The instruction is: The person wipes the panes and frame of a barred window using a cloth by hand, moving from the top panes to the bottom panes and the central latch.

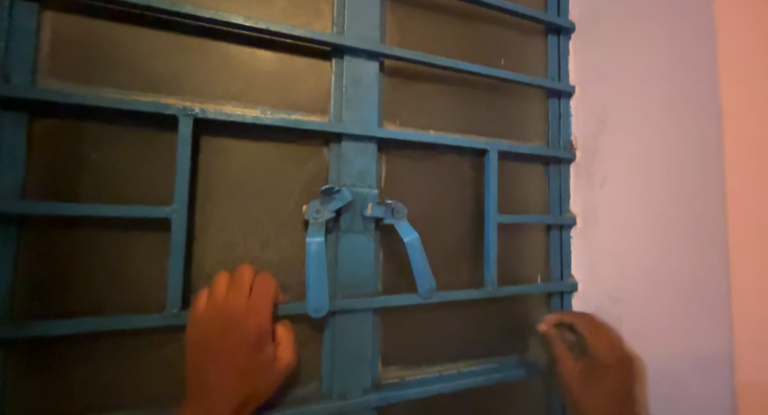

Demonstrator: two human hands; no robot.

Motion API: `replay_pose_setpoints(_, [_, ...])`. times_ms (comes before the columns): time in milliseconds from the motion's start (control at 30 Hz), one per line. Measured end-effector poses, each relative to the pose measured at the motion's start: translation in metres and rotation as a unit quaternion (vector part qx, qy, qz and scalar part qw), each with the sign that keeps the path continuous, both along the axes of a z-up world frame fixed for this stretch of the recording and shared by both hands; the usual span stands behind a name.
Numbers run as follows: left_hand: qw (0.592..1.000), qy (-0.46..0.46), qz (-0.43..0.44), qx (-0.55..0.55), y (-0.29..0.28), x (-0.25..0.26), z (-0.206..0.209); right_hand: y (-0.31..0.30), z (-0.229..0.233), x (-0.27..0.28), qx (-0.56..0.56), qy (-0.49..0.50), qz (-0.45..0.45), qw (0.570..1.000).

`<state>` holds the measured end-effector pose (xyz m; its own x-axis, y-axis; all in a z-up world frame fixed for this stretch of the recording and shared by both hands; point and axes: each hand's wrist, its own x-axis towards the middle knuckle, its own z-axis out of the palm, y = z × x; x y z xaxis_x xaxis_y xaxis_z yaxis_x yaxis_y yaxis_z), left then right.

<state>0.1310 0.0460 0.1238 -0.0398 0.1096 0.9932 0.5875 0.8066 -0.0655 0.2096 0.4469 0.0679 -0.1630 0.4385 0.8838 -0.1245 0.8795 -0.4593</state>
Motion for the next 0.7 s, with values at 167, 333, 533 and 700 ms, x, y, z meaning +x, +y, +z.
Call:
replay_pose_setpoints(167, [0.999, 0.047, 0.010, -0.003, 0.000, -0.012, -0.002, 0.019, -0.005, -0.051, -0.002, 0.141, -0.128, 0.982])
replay_pose_setpoints(333, [0.996, 0.087, 0.015, 0.022, 0.006, -0.021, -0.002, -0.005, -0.020, -0.118, -0.028, 0.239, -0.080, 0.967])
replay_pose_setpoints(533, [0.995, 0.098, 0.025, 0.020, 0.003, -0.026, -0.007, -0.090, -0.037, -0.133, 0.192, 0.210, 0.033, 0.958])
replay_pose_setpoints(700, [0.997, 0.077, -0.005, -0.026, -0.006, -0.029, -0.009, -0.007, -0.044, -0.129, 0.254, 0.086, 0.067, 0.961])
